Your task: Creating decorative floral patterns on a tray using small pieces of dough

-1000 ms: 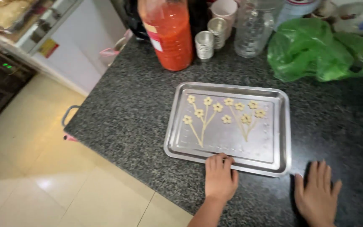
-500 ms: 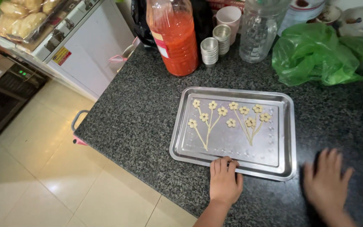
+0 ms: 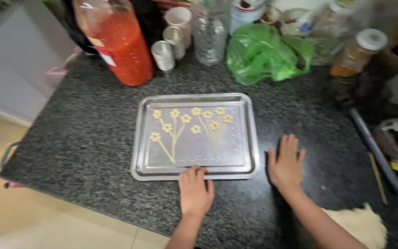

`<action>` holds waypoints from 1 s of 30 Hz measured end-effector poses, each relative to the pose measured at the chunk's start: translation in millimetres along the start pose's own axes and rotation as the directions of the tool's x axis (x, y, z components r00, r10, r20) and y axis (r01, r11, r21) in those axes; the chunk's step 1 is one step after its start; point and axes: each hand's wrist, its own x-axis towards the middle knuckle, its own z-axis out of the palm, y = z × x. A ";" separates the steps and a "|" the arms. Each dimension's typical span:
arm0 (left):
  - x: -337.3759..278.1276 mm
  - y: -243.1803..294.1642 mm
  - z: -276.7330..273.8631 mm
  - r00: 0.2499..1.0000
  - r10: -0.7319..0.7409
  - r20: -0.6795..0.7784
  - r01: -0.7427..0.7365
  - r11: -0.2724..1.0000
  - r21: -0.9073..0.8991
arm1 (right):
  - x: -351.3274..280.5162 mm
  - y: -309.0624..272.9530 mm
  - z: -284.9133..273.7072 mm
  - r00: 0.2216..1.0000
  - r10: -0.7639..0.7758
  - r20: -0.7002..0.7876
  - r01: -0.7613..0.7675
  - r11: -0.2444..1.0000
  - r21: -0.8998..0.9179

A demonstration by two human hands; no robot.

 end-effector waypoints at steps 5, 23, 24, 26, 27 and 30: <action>-4.6 -0.5 0.2 0.999 0.044 -0.027 -0.044 0.999 0.014 | -62.1 -8.6 -23.5 0.979 -0.075 0.190 0.076 0.997 0.002; -36.8 83.2 14.4 0.915 0.273 0.297 -0.251 0.962 -0.110 | -106.6 80.4 -86.7 0.993 -0.042 0.113 0.039 0.999 0.030; -32.1 89.4 18.3 0.865 0.408 0.294 -0.378 0.913 -0.154 | -105.6 78.1 -83.6 0.992 -0.074 0.103 0.072 0.997 0.026; -28.3 102.6 33.7 0.851 0.460 0.252 -0.448 0.888 -0.104 | -103.4 74.0 -78.8 0.987 -0.057 0.149 0.056 0.998 0.014; -25.8 108.8 41.6 0.831 0.514 0.213 -0.515 0.856 -0.055 | -101.5 71.6 -76.4 0.980 -0.037 0.194 0.038 0.999 -0.004; -32.6 111.8 83.3 0.862 0.454 0.227 -0.454 0.889 -0.055 | -93.2 65.6 -84.3 0.955 0.029 0.294 -0.025 1.000 -0.016</action>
